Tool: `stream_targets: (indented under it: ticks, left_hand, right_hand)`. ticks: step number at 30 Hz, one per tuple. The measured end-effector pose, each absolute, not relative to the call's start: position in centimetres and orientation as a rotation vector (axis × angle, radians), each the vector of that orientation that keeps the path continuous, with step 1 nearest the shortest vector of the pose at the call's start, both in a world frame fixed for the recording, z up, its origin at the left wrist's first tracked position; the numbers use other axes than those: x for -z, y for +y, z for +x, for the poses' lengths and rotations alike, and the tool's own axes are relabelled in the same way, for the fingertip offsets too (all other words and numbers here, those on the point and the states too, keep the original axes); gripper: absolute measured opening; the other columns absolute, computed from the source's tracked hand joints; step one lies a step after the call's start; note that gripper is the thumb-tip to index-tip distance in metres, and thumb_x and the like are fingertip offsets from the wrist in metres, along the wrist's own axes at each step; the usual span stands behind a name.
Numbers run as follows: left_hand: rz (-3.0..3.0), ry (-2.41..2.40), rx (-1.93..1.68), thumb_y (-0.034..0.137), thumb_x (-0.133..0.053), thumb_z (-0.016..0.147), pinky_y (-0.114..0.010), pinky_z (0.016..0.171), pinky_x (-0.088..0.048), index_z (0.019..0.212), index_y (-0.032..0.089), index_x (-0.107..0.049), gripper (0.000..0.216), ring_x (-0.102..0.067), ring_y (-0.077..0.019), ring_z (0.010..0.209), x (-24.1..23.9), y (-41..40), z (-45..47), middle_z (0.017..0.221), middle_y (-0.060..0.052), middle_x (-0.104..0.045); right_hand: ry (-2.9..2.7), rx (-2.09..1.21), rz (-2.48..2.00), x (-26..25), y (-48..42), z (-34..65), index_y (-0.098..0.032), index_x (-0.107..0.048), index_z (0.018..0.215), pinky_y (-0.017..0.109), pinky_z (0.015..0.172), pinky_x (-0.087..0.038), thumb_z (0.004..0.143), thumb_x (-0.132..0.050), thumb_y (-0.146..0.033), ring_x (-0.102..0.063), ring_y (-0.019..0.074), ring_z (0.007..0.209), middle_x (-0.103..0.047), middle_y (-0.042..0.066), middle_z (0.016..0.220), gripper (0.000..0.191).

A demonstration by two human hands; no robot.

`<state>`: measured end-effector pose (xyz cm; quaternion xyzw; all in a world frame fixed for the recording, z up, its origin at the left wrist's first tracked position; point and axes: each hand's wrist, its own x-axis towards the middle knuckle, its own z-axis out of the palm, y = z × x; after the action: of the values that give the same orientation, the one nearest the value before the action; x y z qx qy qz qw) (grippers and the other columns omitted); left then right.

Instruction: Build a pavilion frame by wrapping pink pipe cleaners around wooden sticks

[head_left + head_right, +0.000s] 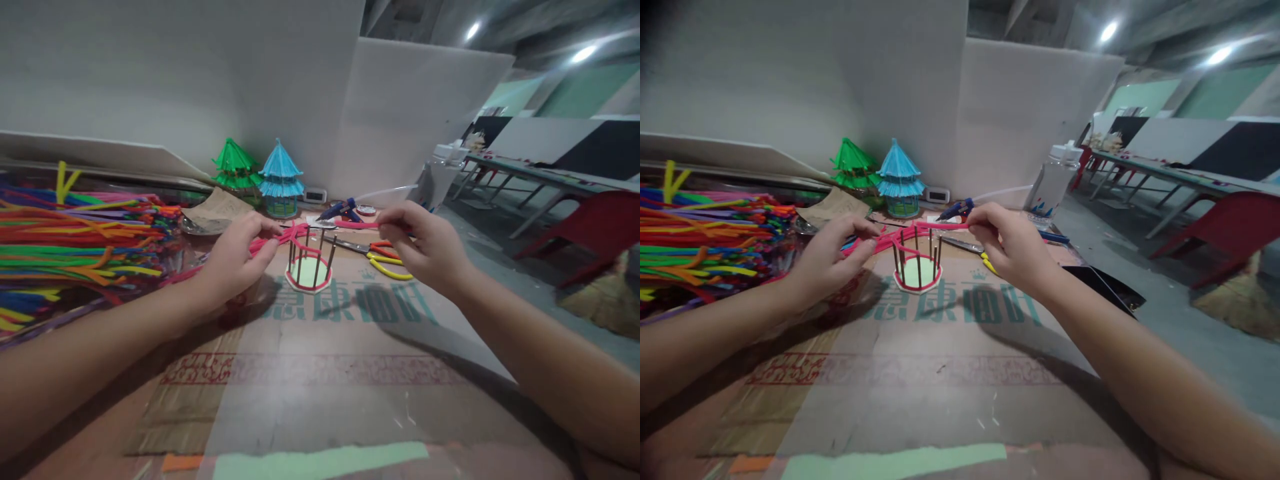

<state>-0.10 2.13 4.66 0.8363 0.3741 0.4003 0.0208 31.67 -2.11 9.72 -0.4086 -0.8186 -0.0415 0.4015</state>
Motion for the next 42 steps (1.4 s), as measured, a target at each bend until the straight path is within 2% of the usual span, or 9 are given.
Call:
stream_targets:
  ticks: [3,6,9,14,20,23,27,32,42]
  left_hand:
    - [2.901,1.002,-1.069,0.041,-0.051,0.103,-0.042,0.096,-0.048,0.101,0.021,-0.075,0.032,-0.066,-0.0261,0.102,-9.2,1.4,1.1,0.102,-0.008,-0.076]
    - [3.026,0.919,-0.822,0.039,-0.057,0.1,-0.038,0.085,-0.048,0.096,0.02,-0.079,0.029,-0.066,-0.0247,0.092,-13.2,1.1,2.8,0.094,-0.007,-0.075]
    - [2.809,0.949,-1.063,0.034,-0.059,0.101,-0.033,0.077,-0.046,0.097,0.018,-0.076,0.024,-0.065,-0.02,0.085,-15.3,0.3,3.8,0.093,-0.005,-0.074]
    - [2.787,0.931,-1.187,0.036,-0.057,0.102,-0.033,0.077,-0.048,0.099,0.019,-0.075,0.025,-0.068,-0.0208,0.087,-13.3,0.0,3.7,0.093,-0.004,-0.076]
    - [2.876,1.046,-1.042,0.047,-0.052,0.106,-0.04,0.094,-0.051,0.123,0.018,-0.076,0.041,-0.069,-0.0265,0.1,-10.6,2.0,2.3,0.106,-0.009,-0.078]
    - [2.945,0.966,-0.992,0.052,-0.046,0.109,-0.044,0.097,-0.05,0.117,0.02,-0.08,0.047,-0.067,-0.0286,0.106,-10.5,2.0,2.0,0.111,-0.011,-0.076]
    - [3.101,0.893,-0.921,0.063,-0.056,0.103,-0.048,0.097,-0.049,0.112,0.019,-0.081,0.051,-0.066,-0.0334,0.112,-9.8,1.8,2.1,0.117,-0.014,-0.074]
    - [3.159,0.927,-0.764,0.044,-0.062,0.105,-0.048,0.1,-0.048,0.118,0.021,-0.08,0.032,-0.065,-0.0334,0.12,-8.6,2.5,2.3,0.13,-0.014,-0.073]
    - [3.165,0.82,-0.725,0.038,-0.059,0.106,-0.048,0.102,-0.044,0.107,0.03,-0.084,0.026,-0.064,-0.0309,0.121,-8.1,5.5,1.3,0.128,-0.009,-0.075]
  right_hand:
    - [-2.148,0.163,-0.953,-11.2,-0.8,30.8,-0.022,-0.065,0.1,0.029,0.066,-0.046,0.099,-0.055,-0.021,-0.062,0.0167,0.072,-0.072,0.003,0.087,0.01]
    - [-2.17,0.259,-0.924,-12.7,0.5,29.7,-0.021,-0.064,0.098,0.029,0.065,-0.043,0.095,-0.054,-0.013,-0.058,0.0156,0.071,-0.07,0.002,0.085,0.014]
    - [-2.089,0.303,-0.902,-13.1,0.9,29.1,-0.021,-0.065,0.099,0.028,0.064,-0.04,0.094,-0.052,-0.009,-0.054,0.0142,0.067,-0.068,0.001,0.083,0.018]
    - [-2.058,0.269,-0.932,-11.2,0.1,30.0,-0.021,-0.071,0.104,0.027,0.058,-0.036,0.104,-0.054,-0.025,-0.053,0.0135,0.061,-0.068,0.0,0.075,0.017]
    - [-2.233,0.278,-0.924,-9.3,0.2,31.5,-0.02,-0.078,0.118,0.028,0.071,-0.048,0.109,-0.051,-0.025,-0.073,0.0187,0.085,-0.082,0.007,0.101,0.029]
    - [-2.267,0.362,-0.865,-9.0,0.3,31.7,-0.018,-0.079,0.116,0.029,0.073,-0.048,0.109,-0.053,-0.024,-0.074,0.0192,0.086,-0.083,0.009,0.104,0.028]
    - [-2.275,0.42,-0.851,-9.0,0.0,31.4,-0.018,-0.079,0.118,0.029,0.072,-0.048,0.109,-0.051,-0.021,-0.071,0.0185,0.083,-0.082,0.01,0.104,0.03]
    - [-2.361,0.436,-0.908,-8.9,0.1,31.3,-0.019,-0.079,0.12,0.029,0.07,-0.045,0.105,-0.046,-0.013,-0.066,0.0181,0.076,-0.075,0.006,0.084,0.036]
    - [-2.366,0.391,-0.835,-8.5,0.6,31.4,-0.018,-0.081,0.111,0.031,0.074,-0.048,0.105,-0.059,-0.016,-0.072,0.0204,0.083,-0.081,0.007,0.092,0.024]
